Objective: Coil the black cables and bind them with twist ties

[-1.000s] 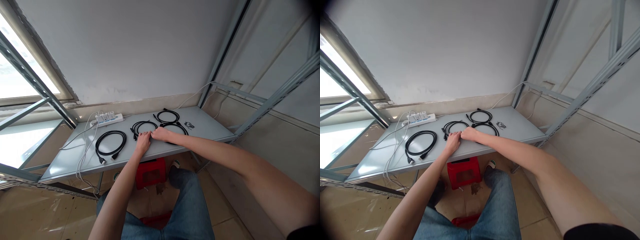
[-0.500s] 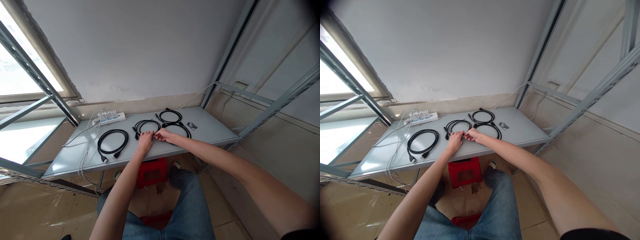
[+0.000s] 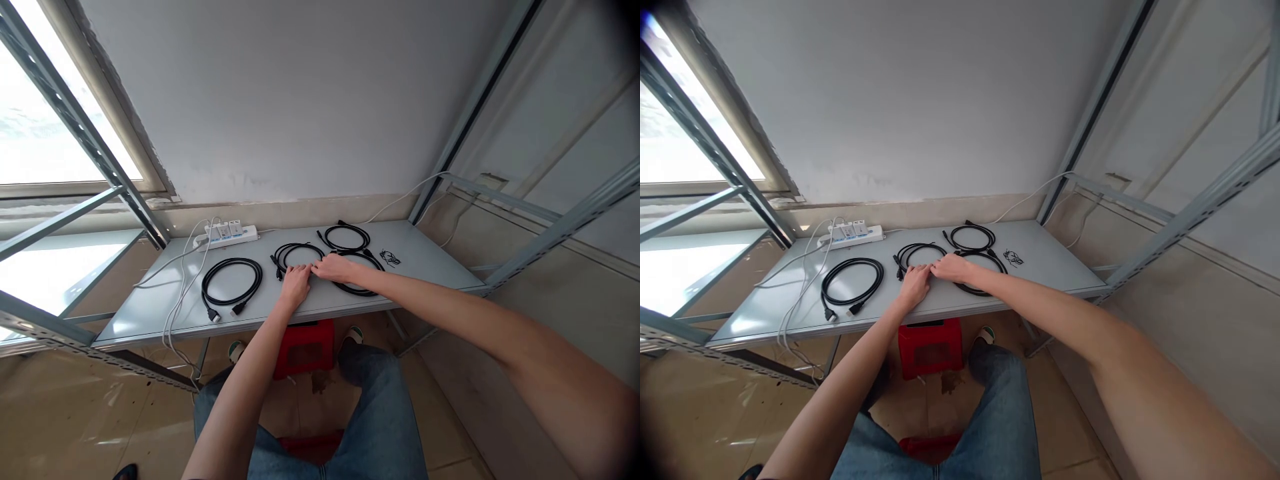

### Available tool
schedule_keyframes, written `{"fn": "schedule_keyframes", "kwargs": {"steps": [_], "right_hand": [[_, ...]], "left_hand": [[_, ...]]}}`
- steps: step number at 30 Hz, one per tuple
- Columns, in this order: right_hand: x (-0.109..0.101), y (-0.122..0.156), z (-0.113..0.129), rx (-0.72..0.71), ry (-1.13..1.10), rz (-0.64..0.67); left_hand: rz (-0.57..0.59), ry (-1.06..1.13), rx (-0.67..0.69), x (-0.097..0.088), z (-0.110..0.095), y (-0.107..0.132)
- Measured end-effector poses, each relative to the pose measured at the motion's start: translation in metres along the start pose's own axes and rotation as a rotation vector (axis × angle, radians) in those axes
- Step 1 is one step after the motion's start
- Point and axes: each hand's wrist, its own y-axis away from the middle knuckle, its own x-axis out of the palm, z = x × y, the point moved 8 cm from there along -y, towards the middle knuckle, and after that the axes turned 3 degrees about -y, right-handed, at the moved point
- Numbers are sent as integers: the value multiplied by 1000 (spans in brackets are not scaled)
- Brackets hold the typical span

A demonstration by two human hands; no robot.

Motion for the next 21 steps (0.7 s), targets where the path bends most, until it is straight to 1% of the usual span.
{"fn": "schedule_keyframes", "kwargs": {"steps": [3,5,7,9,10,11,13,15,16,17,18,19,20,21], "right_hand": [[0,-2,5,-51,6,19],[1,-5,6,-30,-37,54],[1,-7,4,52,-119,63],[0,-7,-4,213,-282,24],[1,-4,-9,313,-425,0],[5,-1,-15,420,-612,-17],[21,7,-20,603,-1070,-24],[38,11,-17,697,-1474,-21],[44,12,-16,720,-1595,-28],[48,13,-16,726,-1657,-37],[50,13,-17,718,-1660,-43],[50,13,-19,702,-1605,-43],[48,12,-20,668,-1497,-36],[43,11,-22,620,-1334,-32]], "left_hand": [[-10,4,10,0,0,0],[-18,12,17,-1,0,0],[-15,15,16,0,-1,0],[-6,10,11,0,0,0],[-3,4,9,0,0,0],[-2,-5,10,0,-1,0],[-9,-27,16,0,-1,0],[-17,-42,20,0,-2,0],[-17,-44,16,0,-1,0],[-14,-44,12,0,-1,0],[-10,-43,10,1,-1,0],[-7,-40,11,1,-1,0],[-8,-38,13,1,-1,0],[-11,-37,14,1,-1,-1]]}}
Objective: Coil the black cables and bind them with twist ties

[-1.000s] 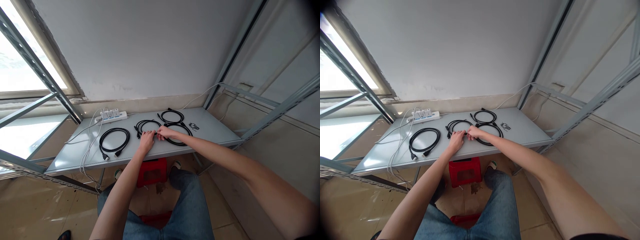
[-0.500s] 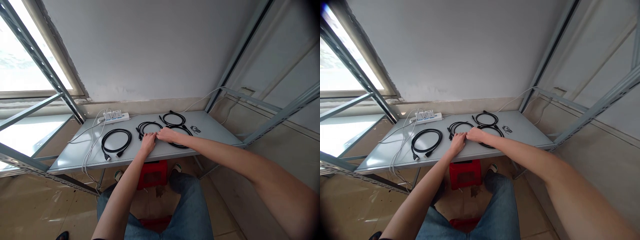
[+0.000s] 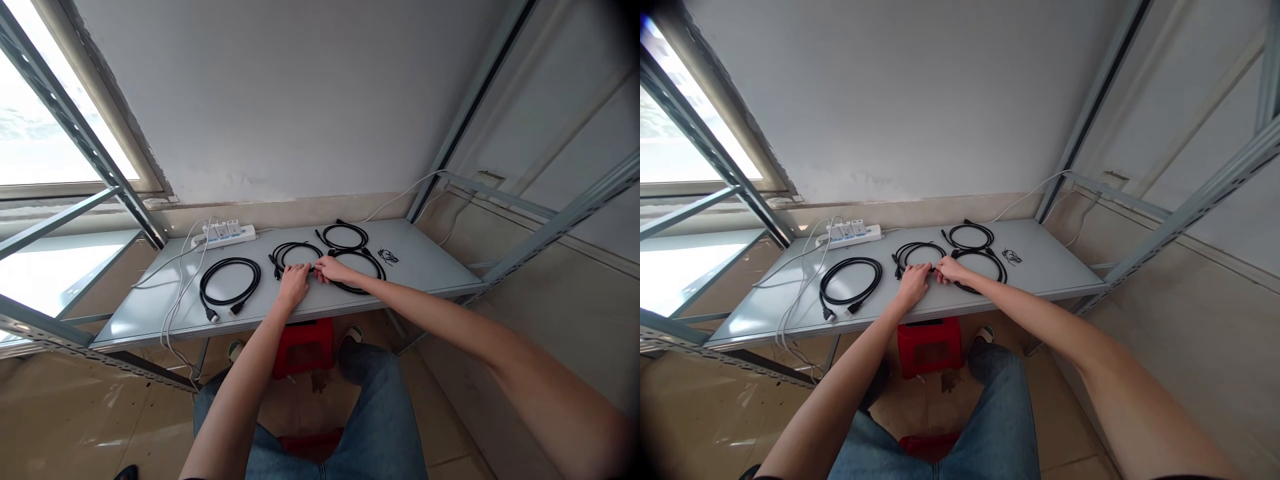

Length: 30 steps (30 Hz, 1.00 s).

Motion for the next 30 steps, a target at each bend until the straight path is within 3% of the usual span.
{"fn": "schedule_keyframes", "kwargs": {"steps": [5,7,10,13,15,19,25,28,30], "right_hand": [[3,12,38,-420,1079,-40],[10,17,43,-547,1315,8],[16,19,43,-641,1413,67],[19,15,41,-582,1312,76],[16,10,40,-456,1108,18],[-1,6,25,-84,361,-176],[11,9,-5,264,-480,-69],[-15,8,-17,234,-438,-41],[-63,12,-35,150,-281,-186]], "left_hand": [[-11,6,-1,0,1,0],[-15,9,5,0,1,0],[-21,7,10,0,1,0],[-24,1,11,-2,0,0],[-25,1,10,-3,-1,1],[-22,13,8,-3,-1,1],[-24,29,1,0,0,-1],[-34,64,-25,1,2,-2],[-40,80,-44,1,4,-2]]}}
